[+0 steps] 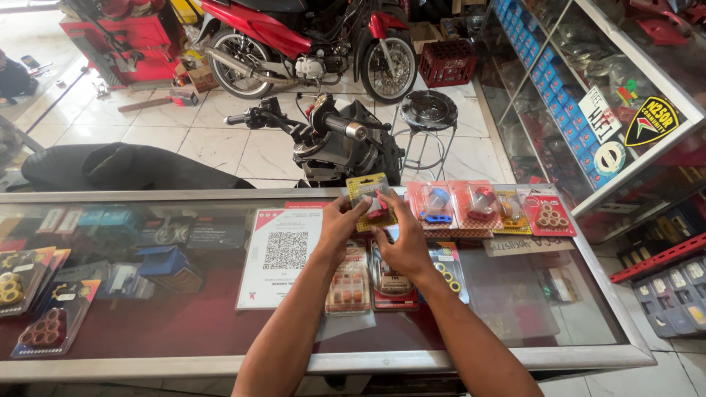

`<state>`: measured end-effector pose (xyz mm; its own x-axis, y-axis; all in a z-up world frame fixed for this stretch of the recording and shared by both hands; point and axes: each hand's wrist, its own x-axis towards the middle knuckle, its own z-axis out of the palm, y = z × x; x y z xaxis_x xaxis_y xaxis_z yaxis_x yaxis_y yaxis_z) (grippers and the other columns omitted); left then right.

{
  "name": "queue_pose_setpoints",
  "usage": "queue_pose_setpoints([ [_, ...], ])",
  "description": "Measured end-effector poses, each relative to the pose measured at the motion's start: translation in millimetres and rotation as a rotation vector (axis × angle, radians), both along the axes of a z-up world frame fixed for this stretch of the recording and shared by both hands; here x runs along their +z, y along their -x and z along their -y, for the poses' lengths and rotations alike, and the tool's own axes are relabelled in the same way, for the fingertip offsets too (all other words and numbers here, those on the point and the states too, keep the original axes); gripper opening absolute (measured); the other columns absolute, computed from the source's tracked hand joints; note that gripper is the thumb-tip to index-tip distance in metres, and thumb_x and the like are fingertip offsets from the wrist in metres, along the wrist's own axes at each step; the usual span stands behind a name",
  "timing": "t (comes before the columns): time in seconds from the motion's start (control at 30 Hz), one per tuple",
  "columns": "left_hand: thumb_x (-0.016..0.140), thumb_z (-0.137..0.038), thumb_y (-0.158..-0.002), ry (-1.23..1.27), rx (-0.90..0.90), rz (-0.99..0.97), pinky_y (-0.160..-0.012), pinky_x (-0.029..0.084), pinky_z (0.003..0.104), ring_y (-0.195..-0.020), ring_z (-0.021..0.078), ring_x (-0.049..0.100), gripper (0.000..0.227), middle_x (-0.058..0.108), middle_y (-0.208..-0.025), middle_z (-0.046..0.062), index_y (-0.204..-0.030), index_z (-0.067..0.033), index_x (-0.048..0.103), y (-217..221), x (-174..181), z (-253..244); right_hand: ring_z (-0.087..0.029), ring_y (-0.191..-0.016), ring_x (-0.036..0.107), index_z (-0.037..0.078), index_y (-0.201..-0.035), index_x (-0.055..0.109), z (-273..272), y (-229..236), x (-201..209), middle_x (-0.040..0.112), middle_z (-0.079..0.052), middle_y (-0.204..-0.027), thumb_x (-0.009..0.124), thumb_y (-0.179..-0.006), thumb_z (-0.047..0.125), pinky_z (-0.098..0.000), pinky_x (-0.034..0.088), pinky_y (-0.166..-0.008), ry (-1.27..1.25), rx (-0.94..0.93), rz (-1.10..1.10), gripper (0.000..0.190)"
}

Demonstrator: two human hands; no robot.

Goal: The person picks up small packaged motorcycle components from a display rack and a glass counter, handles them one at a time, and places them into storage bins.

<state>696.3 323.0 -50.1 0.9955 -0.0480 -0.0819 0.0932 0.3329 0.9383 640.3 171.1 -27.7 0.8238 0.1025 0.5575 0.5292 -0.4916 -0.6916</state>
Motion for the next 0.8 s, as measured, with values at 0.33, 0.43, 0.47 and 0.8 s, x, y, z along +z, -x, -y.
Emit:
queue_pose_setpoints([
  [0.33,0.076,-0.024,-0.09,0.022,0.024,0.203,-0.087,0.062,0.031,-0.098,0.0177,0.072,0.05,0.07,-0.112,0.015,-0.125,0.0028,0.052,14,17,0,-0.03,-0.134,0.062,0.002,-0.143,0.052,6,11,3,0.059,-0.018,-0.148,0.069,-0.087,0.0,-0.0377,0.05,-0.113,-0.201,0.118,-0.052,0.058],
  [0.43,0.077,-0.024,-0.09,0.029,-0.021,0.245,-0.086,0.062,0.031,-0.098,0.0176,0.072,0.05,0.071,-0.111,0.014,-0.125,0.0026,0.053,17,20,1,-0.027,-0.135,0.061,0.003,-0.146,0.051,10,9,12,0.061,-0.015,-0.146,0.07,-0.092,0.003,-0.0362,0.052,-0.112,-0.31,0.114,-0.038,0.057],
  [0.47,0.077,-0.023,-0.089,0.026,-0.035,0.262,-0.086,0.062,0.031,-0.097,0.0174,0.072,0.05,0.071,-0.111,0.014,-0.126,0.0026,0.054,19,23,-1,-0.026,-0.135,0.061,0.004,-0.146,0.051,10,9,17,0.059,-0.015,-0.146,0.072,-0.091,0.003,-0.0361,0.054,-0.111,-0.278,0.061,0.017,0.058],
  [0.8,0.079,-0.025,-0.088,0.07,-0.202,0.267,-0.08,0.061,0.031,-0.095,0.0168,0.072,0.054,0.073,-0.11,0.013,-0.127,0.0042,0.057,47,41,13,-0.018,-0.117,0.066,0.002,-0.143,0.048,11,41,6,0.065,-0.012,-0.129,0.075,-0.086,0.0,-0.0345,0.055,-0.097,-0.712,0.21,-0.247,0.063],
])
